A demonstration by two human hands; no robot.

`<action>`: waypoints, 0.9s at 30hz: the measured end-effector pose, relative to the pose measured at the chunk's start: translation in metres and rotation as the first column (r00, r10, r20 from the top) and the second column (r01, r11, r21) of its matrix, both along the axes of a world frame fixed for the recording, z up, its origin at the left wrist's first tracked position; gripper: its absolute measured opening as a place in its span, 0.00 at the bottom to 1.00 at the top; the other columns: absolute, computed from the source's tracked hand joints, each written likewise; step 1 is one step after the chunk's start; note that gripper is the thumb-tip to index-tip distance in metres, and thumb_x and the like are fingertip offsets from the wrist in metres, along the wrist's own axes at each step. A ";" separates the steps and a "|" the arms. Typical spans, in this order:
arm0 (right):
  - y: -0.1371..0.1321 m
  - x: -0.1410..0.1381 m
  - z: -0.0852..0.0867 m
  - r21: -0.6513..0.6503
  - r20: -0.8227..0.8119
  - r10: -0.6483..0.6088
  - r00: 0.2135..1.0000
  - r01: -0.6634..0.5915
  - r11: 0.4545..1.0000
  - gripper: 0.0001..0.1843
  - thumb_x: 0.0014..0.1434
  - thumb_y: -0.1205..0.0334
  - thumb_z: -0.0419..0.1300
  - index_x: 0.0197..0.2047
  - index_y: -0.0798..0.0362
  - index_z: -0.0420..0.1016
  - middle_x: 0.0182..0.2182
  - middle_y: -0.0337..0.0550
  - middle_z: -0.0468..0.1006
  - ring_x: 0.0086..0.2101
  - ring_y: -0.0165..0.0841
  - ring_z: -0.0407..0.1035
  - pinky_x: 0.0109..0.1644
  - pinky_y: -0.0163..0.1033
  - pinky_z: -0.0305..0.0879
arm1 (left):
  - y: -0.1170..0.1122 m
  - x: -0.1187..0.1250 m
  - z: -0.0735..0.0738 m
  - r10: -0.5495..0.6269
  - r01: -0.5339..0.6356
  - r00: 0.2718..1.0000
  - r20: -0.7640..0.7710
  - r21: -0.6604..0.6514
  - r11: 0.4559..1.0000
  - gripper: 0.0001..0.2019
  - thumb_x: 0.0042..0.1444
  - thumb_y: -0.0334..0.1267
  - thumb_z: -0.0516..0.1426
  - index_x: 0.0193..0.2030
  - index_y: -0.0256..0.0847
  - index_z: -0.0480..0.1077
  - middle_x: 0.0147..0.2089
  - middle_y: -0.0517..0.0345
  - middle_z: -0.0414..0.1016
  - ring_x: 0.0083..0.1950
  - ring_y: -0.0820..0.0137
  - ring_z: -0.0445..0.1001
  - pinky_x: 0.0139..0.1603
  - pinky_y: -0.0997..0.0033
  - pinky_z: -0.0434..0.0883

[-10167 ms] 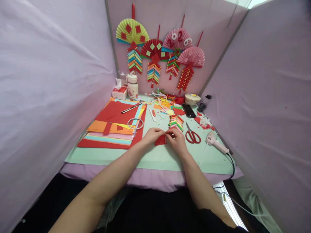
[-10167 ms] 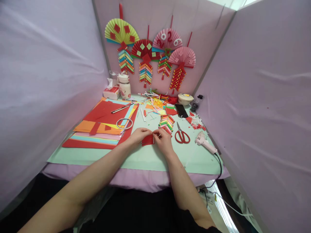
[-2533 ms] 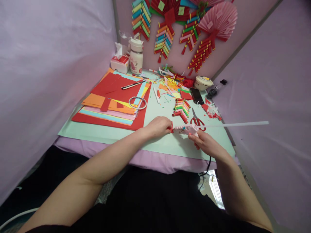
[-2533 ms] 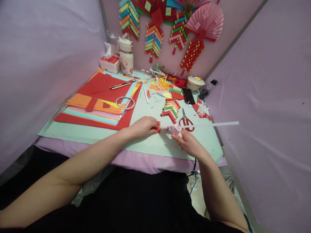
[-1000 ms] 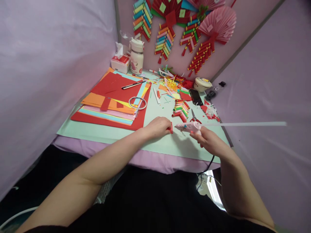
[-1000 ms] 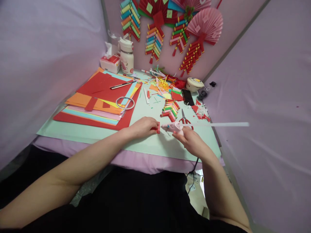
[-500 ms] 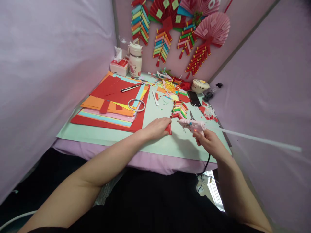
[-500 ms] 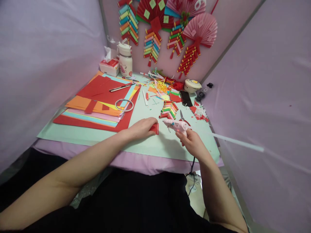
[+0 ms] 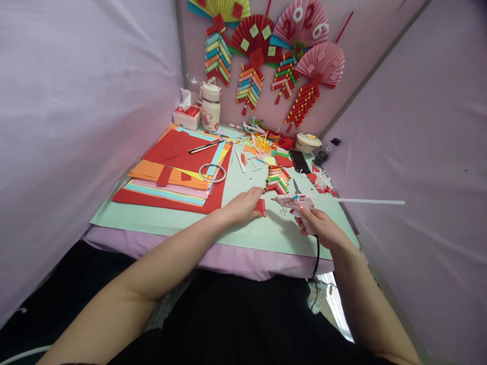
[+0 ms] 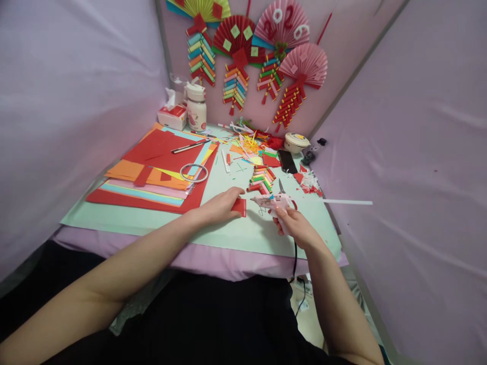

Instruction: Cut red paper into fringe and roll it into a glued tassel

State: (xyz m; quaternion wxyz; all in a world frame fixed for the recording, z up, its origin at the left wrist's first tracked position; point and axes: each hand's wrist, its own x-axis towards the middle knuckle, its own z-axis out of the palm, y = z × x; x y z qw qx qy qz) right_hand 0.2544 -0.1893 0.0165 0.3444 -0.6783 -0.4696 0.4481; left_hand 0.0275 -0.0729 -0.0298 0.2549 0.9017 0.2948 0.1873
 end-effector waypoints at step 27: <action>0.016 -0.006 -0.005 0.077 0.213 0.077 0.974 -0.095 0.992 0.23 0.56 0.40 0.55 0.28 0.54 0.67 0.20 0.37 0.68 0.21 0.28 0.61 0.25 0.34 0.57 | 0.002 0.000 0.000 0.007 -0.007 0.998 0.060 -0.013 1.000 0.36 0.48 0.37 0.59 0.64 0.40 0.50 0.61 0.45 0.60 0.58 0.56 0.66 0.56 0.58 0.63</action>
